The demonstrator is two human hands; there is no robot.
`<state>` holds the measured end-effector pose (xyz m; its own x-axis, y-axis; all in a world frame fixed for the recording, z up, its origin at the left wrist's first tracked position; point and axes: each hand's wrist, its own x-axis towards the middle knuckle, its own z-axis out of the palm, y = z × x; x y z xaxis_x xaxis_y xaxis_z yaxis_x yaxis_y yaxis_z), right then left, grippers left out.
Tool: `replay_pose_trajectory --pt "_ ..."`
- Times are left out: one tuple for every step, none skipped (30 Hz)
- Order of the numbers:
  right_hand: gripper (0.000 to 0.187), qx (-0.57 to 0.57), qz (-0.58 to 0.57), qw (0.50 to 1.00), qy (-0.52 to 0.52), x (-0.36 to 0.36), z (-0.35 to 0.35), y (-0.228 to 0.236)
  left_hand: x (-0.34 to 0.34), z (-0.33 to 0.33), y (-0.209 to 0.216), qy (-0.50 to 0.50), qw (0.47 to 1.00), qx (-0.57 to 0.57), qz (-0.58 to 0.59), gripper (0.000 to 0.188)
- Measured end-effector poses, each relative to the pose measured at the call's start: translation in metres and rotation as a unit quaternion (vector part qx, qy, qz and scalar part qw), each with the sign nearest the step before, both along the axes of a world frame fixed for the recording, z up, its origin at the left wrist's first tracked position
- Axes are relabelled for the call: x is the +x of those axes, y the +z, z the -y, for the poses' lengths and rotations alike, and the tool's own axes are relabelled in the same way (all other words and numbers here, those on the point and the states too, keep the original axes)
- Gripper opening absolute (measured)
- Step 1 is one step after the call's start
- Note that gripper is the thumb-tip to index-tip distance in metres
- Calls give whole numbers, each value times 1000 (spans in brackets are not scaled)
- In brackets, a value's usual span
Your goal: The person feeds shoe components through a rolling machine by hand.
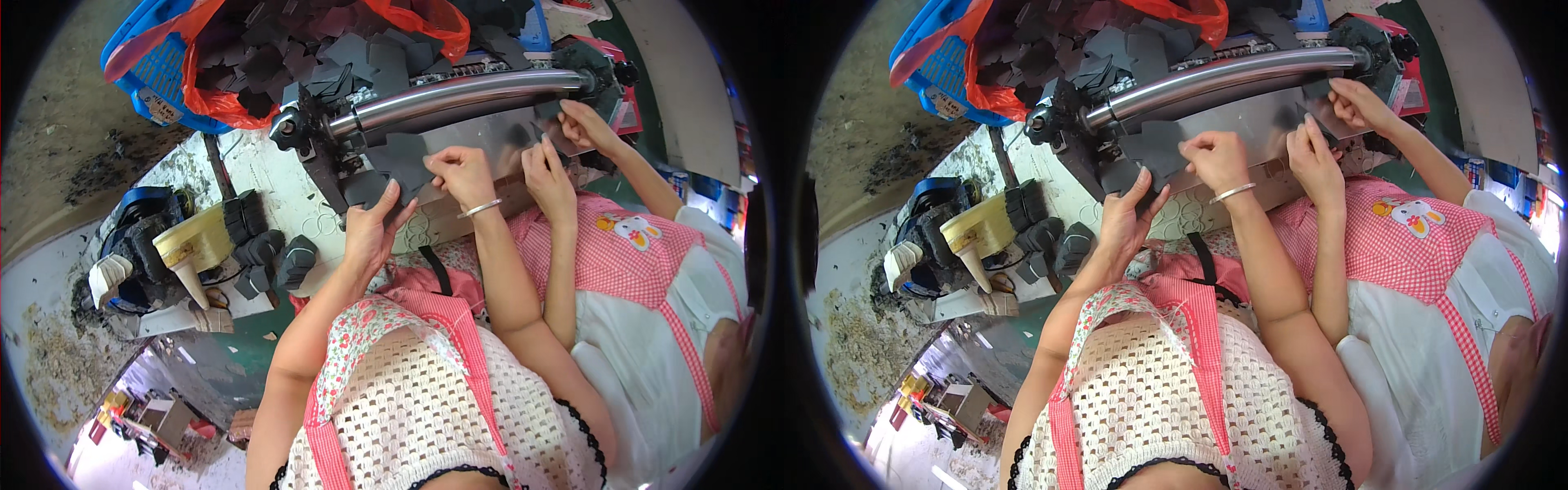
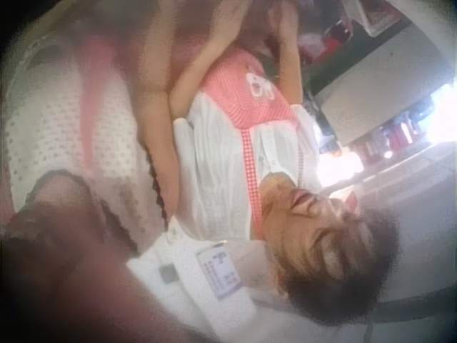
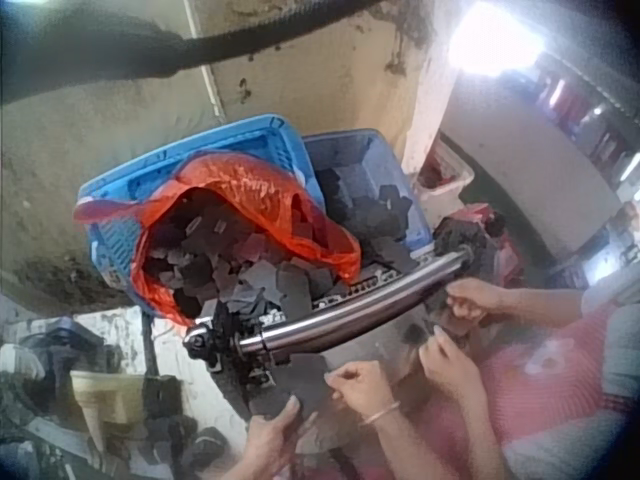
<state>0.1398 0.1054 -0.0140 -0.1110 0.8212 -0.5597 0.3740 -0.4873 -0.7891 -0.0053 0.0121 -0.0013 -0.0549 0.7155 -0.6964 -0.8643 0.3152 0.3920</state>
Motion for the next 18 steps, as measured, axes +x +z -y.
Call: replay_pose_trajectory --pt "16 0 0 1000 0 -2 -2 0 0 0 0 0 1000 0 -14 21" --pt "16 16 -31 997 -63 -3 -4 -1 1 0 0 -1 1000 0 -29 20" --pt "16 32 -61 990 -125 -4 -5 0 3 0 1 -2 1000 1 -28 20" --pt "16 31 -62 990 -123 -7 -4 3 3 0 1 5 1000 -7 -29 21" --pt "16 20 -36 996 -81 -10 -2 10 3 -1 1 11 999 -15 -29 21" --pt "16 9 -10 999 -40 -12 0 14 3 -1 0 13 999 -15 -30 21" --pt "16 10 -10 999 -39 -10 4 15 4 -2 0 6 999 -15 -31 21" --pt "17 22 -63 998 -9 -7 7 14 4 -2 1 -1 999 -15 -32 22" --pt "18 35 -115 993 20 -6 9 12 5 -2 1 1 999 -15 -32 22" --pt "18 35 -115 993 20 -5 9 10 6 -1 2 10 1000 -10 -24 23" --pt "22 36 -86 995 22 -5 7 6 6 -1 3 20 1000 -6 -16 23" --pt "26 36 -58 997 24 -5 5 3 6 -2 3 20 1000 -6 -16 23" --pt "26 36 -57 997 24 -5 3 0 6 -3 5 15 1000 -10 -16 22" --pt "23 39 -28 999 -16 -7 -1 -3 7 -4 6 9 1000 -14 -17 21" --pt "21 42 2 998 -56 -8 -3 -5 7 -4 6 7 1000 -13 -16 21" --pt "21 41 1 998 -55 -10 -4 -3 7 -4 6 7 1000 -19 -20 22" --pt "22 22 -27 997 -71 -13 -6 1 6 -4 5 7 999 -25 -23 23" --pt "24 3 -56 995 -86 -15 -7 5 6 -4 4 8 999 -25 -24 23"
